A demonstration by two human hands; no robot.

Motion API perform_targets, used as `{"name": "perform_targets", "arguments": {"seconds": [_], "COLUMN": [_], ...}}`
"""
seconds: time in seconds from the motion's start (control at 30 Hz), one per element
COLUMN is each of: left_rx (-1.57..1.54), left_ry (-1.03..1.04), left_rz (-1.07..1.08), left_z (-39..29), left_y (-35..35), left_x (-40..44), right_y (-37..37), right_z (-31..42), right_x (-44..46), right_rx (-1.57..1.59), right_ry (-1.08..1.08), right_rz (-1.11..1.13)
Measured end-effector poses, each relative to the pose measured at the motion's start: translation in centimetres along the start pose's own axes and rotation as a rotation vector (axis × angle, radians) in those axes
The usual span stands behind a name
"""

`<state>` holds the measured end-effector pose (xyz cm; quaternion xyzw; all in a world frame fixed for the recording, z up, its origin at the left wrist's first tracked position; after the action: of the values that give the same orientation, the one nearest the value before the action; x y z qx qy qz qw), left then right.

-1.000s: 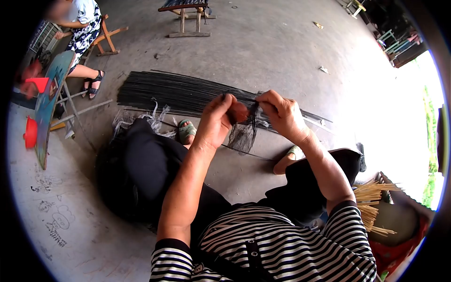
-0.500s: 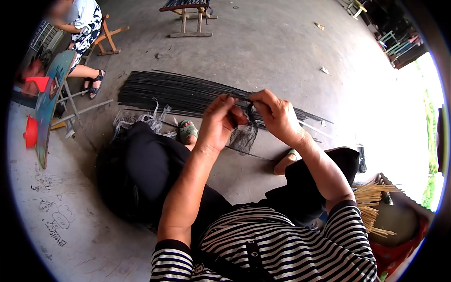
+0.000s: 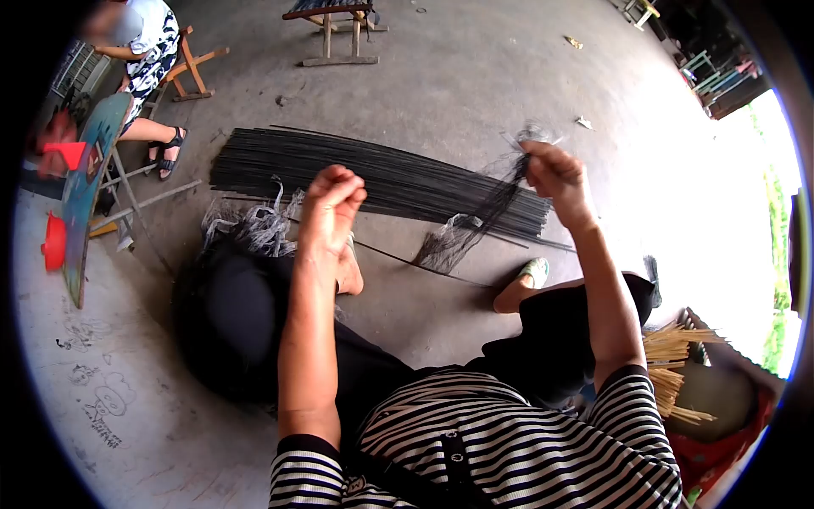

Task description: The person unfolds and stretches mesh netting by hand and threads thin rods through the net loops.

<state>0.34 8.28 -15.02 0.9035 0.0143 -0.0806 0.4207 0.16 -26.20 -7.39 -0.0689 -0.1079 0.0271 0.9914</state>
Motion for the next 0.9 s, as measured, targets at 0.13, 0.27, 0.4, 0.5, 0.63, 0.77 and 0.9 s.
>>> {"name": "perform_targets", "arguments": {"seconds": [0.13,0.27,0.4,0.5,0.63,0.77,0.9], "left_rx": [0.294,0.279,0.111,0.097,0.047,-0.015,0.075], "left_ry": [-0.147,-0.135,-0.036,-0.036,-0.171,-0.218,-0.040], "left_rz": [-0.038,0.273,0.147,0.153,0.159,0.170,0.037], "left_z": [3.1,4.7,2.8,2.5,3.6,4.7,2.7], "left_y": [5.0,5.0,6.8,7.5,8.5,8.1,8.2], "left_x": [-2.6,-1.6,-1.8,-1.9,-2.8,-2.8,-2.6], "right_y": [4.2,5.1,5.6,5.9,6.8,7.4,6.9], "right_z": [2.7,4.1,4.6,3.7,3.4,4.4,4.6], "right_x": [-0.5,-0.5,-0.8,-1.1,-1.4,-0.8,-0.9], "right_rx": [-0.060,-0.241,-0.522,-0.784,-0.627,-0.182,-0.513], "right_ry": [0.052,0.054,-0.272,-0.477,-0.281,0.021,-0.282], "right_rz": [0.114,0.192,0.233,0.233,0.137,0.071,0.127]}}
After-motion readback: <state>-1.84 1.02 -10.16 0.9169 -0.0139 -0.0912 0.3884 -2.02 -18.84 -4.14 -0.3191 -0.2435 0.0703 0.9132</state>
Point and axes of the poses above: each hand's wrist, its own x-axis towards the middle knuckle, its own y-axis out of the palm, z = x × y, the point moved 1 cm from there along x, towards the middle knuckle, and after that the axes turned 4 degrees about -z, right-handed, at the moved point
